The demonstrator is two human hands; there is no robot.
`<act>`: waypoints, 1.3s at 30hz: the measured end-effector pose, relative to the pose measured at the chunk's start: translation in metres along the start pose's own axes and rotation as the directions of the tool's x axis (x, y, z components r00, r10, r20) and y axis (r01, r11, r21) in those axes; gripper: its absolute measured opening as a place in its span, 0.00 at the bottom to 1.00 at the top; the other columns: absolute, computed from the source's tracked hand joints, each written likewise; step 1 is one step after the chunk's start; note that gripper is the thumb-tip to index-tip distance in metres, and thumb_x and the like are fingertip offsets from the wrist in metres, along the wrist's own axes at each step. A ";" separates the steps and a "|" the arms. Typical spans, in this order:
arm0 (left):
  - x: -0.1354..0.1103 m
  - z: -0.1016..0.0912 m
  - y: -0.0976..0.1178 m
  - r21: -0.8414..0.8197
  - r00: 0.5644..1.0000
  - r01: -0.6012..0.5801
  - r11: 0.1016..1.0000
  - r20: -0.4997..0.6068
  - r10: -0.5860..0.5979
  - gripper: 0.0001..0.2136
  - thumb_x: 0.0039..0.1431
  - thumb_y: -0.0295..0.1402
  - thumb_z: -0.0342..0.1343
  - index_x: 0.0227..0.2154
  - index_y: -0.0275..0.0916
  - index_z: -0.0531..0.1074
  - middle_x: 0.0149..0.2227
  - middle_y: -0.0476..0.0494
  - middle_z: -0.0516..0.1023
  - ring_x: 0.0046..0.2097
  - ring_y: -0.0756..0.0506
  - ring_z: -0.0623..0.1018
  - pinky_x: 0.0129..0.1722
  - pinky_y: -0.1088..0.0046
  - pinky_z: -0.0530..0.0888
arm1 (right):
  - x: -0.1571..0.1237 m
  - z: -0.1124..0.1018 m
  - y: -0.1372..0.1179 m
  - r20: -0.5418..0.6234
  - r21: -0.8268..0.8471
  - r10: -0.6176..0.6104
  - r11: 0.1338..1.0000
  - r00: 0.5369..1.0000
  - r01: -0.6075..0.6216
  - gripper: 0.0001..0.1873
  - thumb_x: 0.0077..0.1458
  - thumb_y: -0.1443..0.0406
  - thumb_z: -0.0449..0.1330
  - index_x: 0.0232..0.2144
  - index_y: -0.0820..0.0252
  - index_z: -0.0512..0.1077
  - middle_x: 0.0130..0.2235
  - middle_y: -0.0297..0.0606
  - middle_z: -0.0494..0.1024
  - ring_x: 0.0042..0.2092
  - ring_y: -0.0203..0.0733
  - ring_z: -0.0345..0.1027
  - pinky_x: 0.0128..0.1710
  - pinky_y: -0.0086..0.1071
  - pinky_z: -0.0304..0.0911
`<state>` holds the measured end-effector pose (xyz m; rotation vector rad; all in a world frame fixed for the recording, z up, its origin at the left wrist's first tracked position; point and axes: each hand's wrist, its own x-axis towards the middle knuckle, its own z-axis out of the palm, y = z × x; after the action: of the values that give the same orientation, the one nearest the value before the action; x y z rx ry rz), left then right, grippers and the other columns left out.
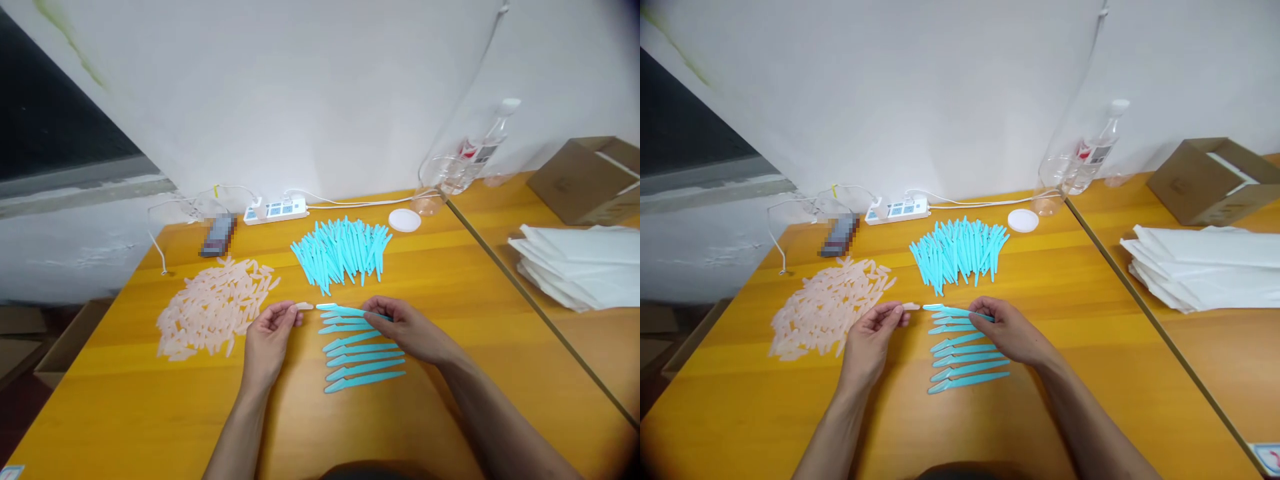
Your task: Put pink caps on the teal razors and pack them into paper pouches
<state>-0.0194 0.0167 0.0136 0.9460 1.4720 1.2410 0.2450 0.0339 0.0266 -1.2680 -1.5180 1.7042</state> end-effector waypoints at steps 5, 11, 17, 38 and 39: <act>0.000 0.006 -0.002 0.005 1.000 0.028 1.000 -0.014 -0.028 0.19 0.50 0.43 0.69 0.38 0.33 0.78 0.31 0.43 0.83 0.33 0.48 0.81 0.40 0.72 0.78 | -0.001 -0.003 0.000 0.006 0.001 0.004 1.000 1.000 -0.004 0.19 0.62 0.50 0.57 0.35 0.61 0.69 0.32 0.32 0.66 0.33 0.35 0.56 0.32 0.31 0.53; -0.002 -0.001 -0.001 0.095 1.000 -0.009 0.995 0.005 0.009 0.19 0.53 0.44 0.67 0.43 0.36 0.80 0.34 0.43 0.84 0.36 0.47 0.81 0.43 0.70 0.78 | 0.002 -0.002 0.002 0.015 -0.002 0.017 1.000 1.000 -0.017 0.20 0.62 0.48 0.56 0.35 0.60 0.68 0.32 0.31 0.65 0.33 0.35 0.55 0.32 0.31 0.53; -0.005 -0.006 0.001 0.195 0.995 -0.012 0.981 0.097 -0.007 0.17 0.57 0.46 0.62 0.36 0.35 0.80 0.29 0.45 0.81 0.33 0.48 0.78 0.39 0.74 0.76 | 0.000 -0.003 0.003 0.030 -0.001 0.011 1.000 0.999 -0.011 0.20 0.62 0.48 0.56 0.35 0.60 0.68 0.32 0.31 0.65 0.33 0.35 0.55 0.33 0.31 0.53; -0.032 0.002 -0.019 0.428 0.882 -0.405 0.808 0.415 0.222 0.10 0.64 0.37 0.58 0.39 0.41 0.83 0.33 0.43 0.73 0.37 0.46 0.74 0.37 0.72 0.70 | -0.026 0.002 0.025 -0.073 -0.747 -0.300 0.649 0.951 0.147 0.16 0.67 0.60 0.54 0.36 0.54 0.81 0.37 0.42 0.75 0.40 0.46 0.66 0.41 0.39 0.57; -0.031 0.003 -0.022 0.444 0.881 -0.422 0.790 0.407 0.242 0.10 0.65 0.37 0.58 0.39 0.41 0.83 0.33 0.43 0.73 0.37 0.46 0.74 0.37 0.72 0.70 | -0.023 0.004 0.027 -0.083 -0.772 -0.320 0.619 0.944 0.142 0.16 0.67 0.60 0.54 0.36 0.54 0.81 0.37 0.43 0.75 0.41 0.46 0.66 0.41 0.39 0.56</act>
<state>-0.0088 -0.0164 -0.0022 1.7668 1.4243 0.8567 0.2568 0.0061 0.0074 -1.4764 -2.2501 0.6916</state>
